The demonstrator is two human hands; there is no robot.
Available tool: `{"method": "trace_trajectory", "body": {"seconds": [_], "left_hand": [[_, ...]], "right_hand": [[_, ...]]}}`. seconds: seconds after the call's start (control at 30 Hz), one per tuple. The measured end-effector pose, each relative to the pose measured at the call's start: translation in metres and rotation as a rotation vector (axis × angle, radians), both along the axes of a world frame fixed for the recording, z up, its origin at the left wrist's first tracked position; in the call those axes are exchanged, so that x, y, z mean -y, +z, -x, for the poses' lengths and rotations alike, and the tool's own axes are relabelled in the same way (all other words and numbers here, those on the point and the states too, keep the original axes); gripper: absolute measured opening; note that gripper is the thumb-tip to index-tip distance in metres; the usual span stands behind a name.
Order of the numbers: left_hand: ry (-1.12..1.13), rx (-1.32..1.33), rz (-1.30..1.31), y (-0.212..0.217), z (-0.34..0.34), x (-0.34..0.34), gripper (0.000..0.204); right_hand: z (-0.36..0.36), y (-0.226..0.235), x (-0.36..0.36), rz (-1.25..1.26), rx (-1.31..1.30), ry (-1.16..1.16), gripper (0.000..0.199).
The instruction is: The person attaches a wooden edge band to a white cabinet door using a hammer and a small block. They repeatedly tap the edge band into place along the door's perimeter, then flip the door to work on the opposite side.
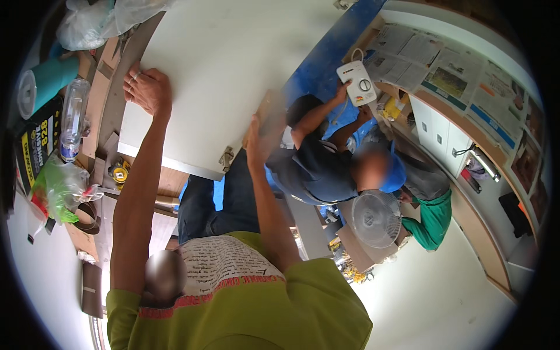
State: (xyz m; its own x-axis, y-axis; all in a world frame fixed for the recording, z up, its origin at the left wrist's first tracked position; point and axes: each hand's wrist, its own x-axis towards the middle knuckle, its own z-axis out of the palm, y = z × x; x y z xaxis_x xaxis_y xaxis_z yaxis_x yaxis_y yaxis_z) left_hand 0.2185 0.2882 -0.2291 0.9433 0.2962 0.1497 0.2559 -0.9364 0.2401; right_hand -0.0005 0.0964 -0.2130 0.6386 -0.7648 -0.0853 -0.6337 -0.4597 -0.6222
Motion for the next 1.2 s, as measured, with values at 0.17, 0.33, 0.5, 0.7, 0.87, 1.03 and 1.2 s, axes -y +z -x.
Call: {"method": "trace_trajectory", "body": {"seconds": [0.17, 0.33, 0.5, 0.7, 0.87, 1.03, 1.2], "left_hand": [[0.021, -0.137, -0.03, -0.012, 0.0, 0.001, 0.038], [-0.009, 0.0, 0.03, -0.007, -0.001, 0.003, 0.037], [0.011, -0.045, -0.017, -0.008, 0.003, -0.002, 0.034], [0.007, -0.146, -0.057, -0.019, 0.002, -0.002, 0.043], [-0.007, -0.043, 0.04, -0.012, 0.0, 0.003, 0.036], [0.023, -0.037, 0.049, -0.008, 0.004, -0.002, 0.042], [-0.022, 0.076, -0.027, -0.018, 0.004, -0.004, 0.031]], "right_hand": [[-0.105, 0.02, 0.082, 0.021, 0.153, -0.154, 0.076], [-0.123, 0.011, 0.117, 0.054, 0.041, -0.124, 0.08], [-0.02, 0.02, -0.009, -0.077, 0.054, -0.191, 0.076], [-0.091, 0.028, 0.063, -0.045, 0.103, -0.213, 0.076], [-0.087, 0.023, 0.067, -0.015, 0.097, -0.178, 0.074], [0.03, 0.007, -0.039, 0.07, 0.066, -0.036, 0.076], [-0.024, 0.007, 0.013, -0.041, 0.125, -0.171, 0.079]]}}
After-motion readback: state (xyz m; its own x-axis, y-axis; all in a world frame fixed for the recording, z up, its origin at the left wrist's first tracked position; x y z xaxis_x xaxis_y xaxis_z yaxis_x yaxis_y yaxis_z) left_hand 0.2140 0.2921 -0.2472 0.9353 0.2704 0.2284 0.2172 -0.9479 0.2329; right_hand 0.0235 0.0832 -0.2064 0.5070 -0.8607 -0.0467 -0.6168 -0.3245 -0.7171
